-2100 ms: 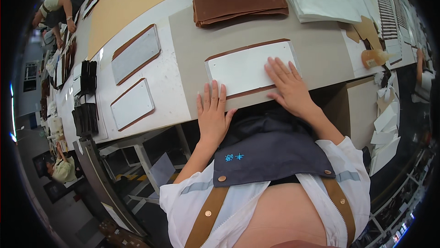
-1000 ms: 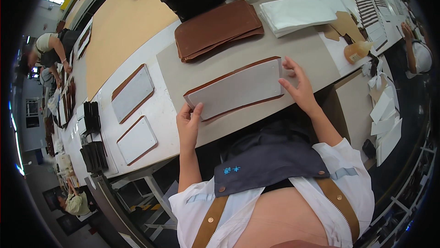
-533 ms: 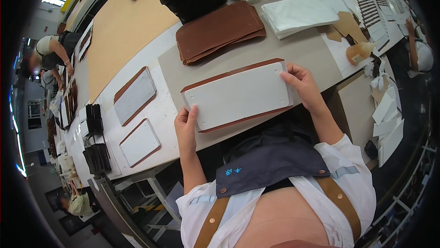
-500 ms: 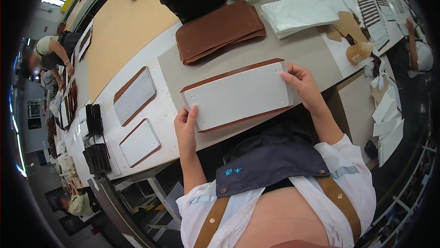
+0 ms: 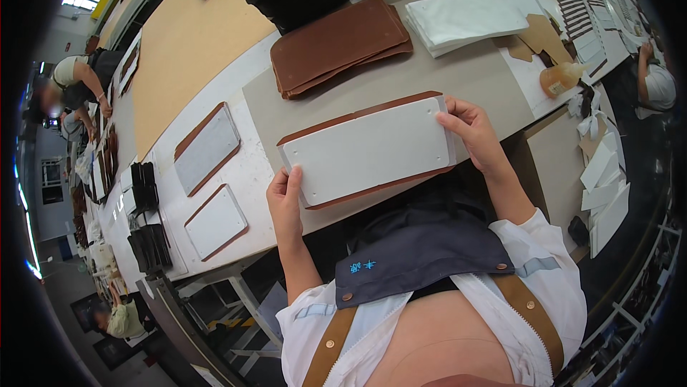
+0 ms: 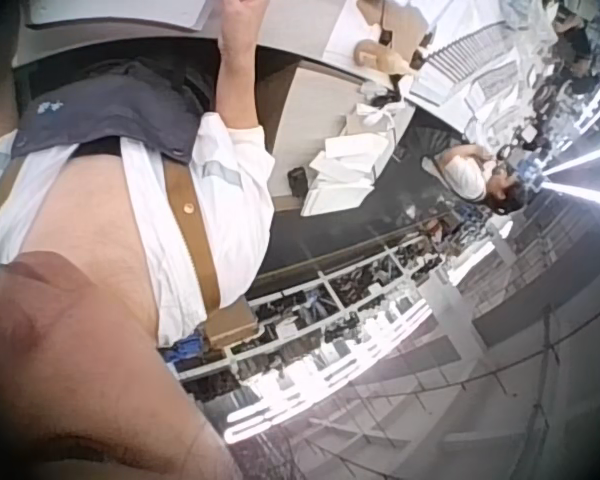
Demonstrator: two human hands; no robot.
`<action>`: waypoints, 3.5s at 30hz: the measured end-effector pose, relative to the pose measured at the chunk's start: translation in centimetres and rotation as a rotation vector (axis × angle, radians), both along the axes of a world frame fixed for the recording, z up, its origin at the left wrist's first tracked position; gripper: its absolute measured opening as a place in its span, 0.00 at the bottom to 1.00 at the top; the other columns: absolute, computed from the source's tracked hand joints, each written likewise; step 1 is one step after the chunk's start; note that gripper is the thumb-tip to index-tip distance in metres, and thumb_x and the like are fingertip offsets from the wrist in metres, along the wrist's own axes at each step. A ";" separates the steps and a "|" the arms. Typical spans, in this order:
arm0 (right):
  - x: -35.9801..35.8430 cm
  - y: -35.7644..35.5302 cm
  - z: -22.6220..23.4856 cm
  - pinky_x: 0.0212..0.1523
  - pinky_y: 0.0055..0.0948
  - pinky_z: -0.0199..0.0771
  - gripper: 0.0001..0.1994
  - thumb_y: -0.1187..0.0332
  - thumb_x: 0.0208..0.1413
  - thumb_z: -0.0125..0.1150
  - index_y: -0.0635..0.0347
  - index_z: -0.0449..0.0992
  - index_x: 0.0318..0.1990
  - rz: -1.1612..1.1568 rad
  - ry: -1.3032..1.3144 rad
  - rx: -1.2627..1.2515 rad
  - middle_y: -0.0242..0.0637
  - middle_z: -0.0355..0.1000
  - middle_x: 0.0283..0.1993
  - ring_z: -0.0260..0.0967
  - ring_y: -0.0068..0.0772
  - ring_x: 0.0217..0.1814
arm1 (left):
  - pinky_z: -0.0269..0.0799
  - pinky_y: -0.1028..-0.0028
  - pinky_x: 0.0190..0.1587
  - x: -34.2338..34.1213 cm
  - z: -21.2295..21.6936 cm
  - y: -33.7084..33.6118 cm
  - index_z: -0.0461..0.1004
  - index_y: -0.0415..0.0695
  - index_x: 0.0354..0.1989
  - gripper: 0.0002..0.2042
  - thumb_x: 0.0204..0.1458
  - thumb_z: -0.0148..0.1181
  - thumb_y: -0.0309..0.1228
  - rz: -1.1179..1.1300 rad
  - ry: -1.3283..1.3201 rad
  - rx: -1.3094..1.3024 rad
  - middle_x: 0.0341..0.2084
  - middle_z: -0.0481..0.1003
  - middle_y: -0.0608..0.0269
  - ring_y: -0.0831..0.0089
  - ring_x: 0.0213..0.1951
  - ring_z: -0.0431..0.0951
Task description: The person applies glue from a bottle onto white rectangular sheets and presses them onto brown rectangular sheets. The person repeats this process for multiple units, stacking the finished laminated pieces on the table.
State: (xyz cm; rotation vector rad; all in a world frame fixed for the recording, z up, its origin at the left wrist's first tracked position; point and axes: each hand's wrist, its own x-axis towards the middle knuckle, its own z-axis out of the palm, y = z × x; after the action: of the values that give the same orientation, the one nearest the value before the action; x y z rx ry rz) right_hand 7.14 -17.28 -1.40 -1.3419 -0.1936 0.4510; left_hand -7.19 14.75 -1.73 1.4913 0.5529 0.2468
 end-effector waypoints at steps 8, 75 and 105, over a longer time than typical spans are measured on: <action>0.2 0.5 -0.6 0.47 0.21 0.61 0.06 0.66 0.58 0.66 0.58 0.79 0.35 -0.041 -0.079 -0.160 0.22 0.72 0.37 0.59 0.16 0.40 | 0.65 0.78 0.49 -0.2 -0.9 0.3 0.79 0.39 0.36 0.09 0.61 0.61 0.33 -0.029 -0.014 0.015 0.34 0.76 0.71 0.82 0.39 0.72; -4.9 -3.7 -1.7 0.62 0.39 0.60 0.16 0.85 0.37 0.66 0.54 0.77 0.33 0.072 -0.806 -0.547 0.32 0.68 0.52 0.60 0.42 0.60 | 0.59 0.59 0.64 -4.6 -2.0 -0.4 0.83 0.48 0.31 0.11 0.42 0.66 0.17 -0.178 -0.196 0.910 0.53 0.74 0.61 0.56 0.62 0.64; -3.4 17.3 -0.8 0.51 0.37 0.63 0.12 0.64 0.53 0.69 0.64 0.75 0.30 0.338 -0.750 -0.491 0.39 0.72 0.40 0.64 0.41 0.48 | 0.71 0.72 0.40 -13.5 -1.5 12.9 0.79 0.36 0.35 0.14 0.59 0.63 0.38 0.422 0.241 0.606 0.28 0.79 0.62 0.74 0.33 0.74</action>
State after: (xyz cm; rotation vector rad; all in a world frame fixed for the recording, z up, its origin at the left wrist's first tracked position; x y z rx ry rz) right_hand 3.73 0.03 -2.16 -1.9322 -0.9910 0.2597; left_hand -20.65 27.62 -3.21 1.9921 1.0539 0.6086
